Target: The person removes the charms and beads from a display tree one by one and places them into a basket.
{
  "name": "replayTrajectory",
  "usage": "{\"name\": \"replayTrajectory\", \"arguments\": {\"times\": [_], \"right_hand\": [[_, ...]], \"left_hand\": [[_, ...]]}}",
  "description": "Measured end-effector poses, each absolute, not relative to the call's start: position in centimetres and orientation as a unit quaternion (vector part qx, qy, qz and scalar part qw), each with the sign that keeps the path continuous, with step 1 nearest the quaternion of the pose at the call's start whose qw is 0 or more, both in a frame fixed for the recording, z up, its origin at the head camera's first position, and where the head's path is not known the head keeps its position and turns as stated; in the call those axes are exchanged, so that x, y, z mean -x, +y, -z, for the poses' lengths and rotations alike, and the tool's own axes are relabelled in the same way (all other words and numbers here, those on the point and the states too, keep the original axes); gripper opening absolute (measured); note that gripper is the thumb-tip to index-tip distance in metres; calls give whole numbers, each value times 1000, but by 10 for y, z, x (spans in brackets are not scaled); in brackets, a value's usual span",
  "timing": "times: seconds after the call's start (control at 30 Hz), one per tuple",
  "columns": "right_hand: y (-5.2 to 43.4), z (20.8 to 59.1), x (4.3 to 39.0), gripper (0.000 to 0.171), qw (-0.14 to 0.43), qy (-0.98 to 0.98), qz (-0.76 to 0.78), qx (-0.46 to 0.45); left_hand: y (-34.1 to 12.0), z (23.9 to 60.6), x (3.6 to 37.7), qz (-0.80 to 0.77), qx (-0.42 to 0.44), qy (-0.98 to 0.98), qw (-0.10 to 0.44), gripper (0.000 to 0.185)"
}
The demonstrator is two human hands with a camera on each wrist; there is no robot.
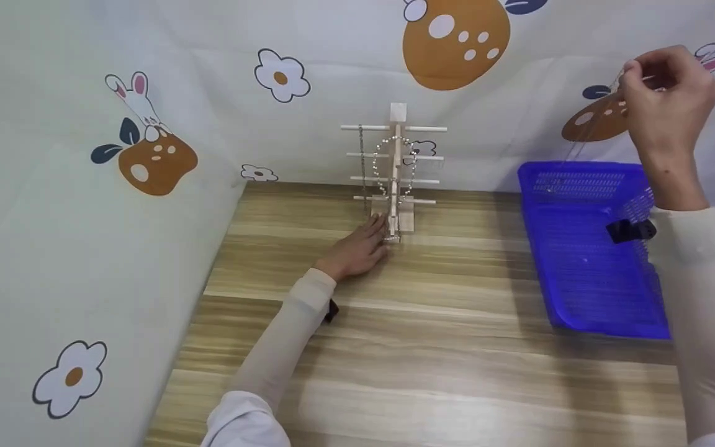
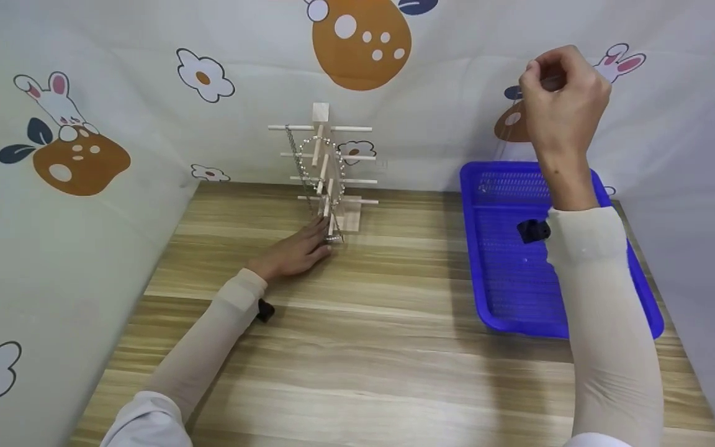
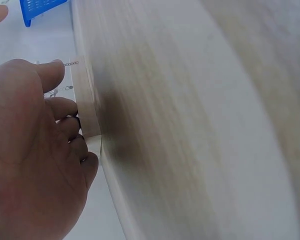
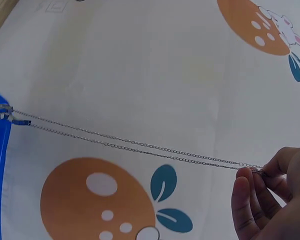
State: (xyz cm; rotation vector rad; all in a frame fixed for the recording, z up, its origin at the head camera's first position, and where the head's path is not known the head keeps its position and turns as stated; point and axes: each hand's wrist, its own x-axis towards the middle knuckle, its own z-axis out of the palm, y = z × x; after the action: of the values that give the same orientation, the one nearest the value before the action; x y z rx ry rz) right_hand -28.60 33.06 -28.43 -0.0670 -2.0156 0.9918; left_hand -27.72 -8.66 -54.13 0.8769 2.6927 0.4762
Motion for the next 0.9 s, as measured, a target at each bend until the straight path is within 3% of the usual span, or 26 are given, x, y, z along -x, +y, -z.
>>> {"name": "replayTrajectory", "arguments": {"times": [0.9], "right_hand": [[363,310,250,16,354,-835,-393,150]], "left_hand": [[-87,539,276,-168,-306,928,133,68]]}}
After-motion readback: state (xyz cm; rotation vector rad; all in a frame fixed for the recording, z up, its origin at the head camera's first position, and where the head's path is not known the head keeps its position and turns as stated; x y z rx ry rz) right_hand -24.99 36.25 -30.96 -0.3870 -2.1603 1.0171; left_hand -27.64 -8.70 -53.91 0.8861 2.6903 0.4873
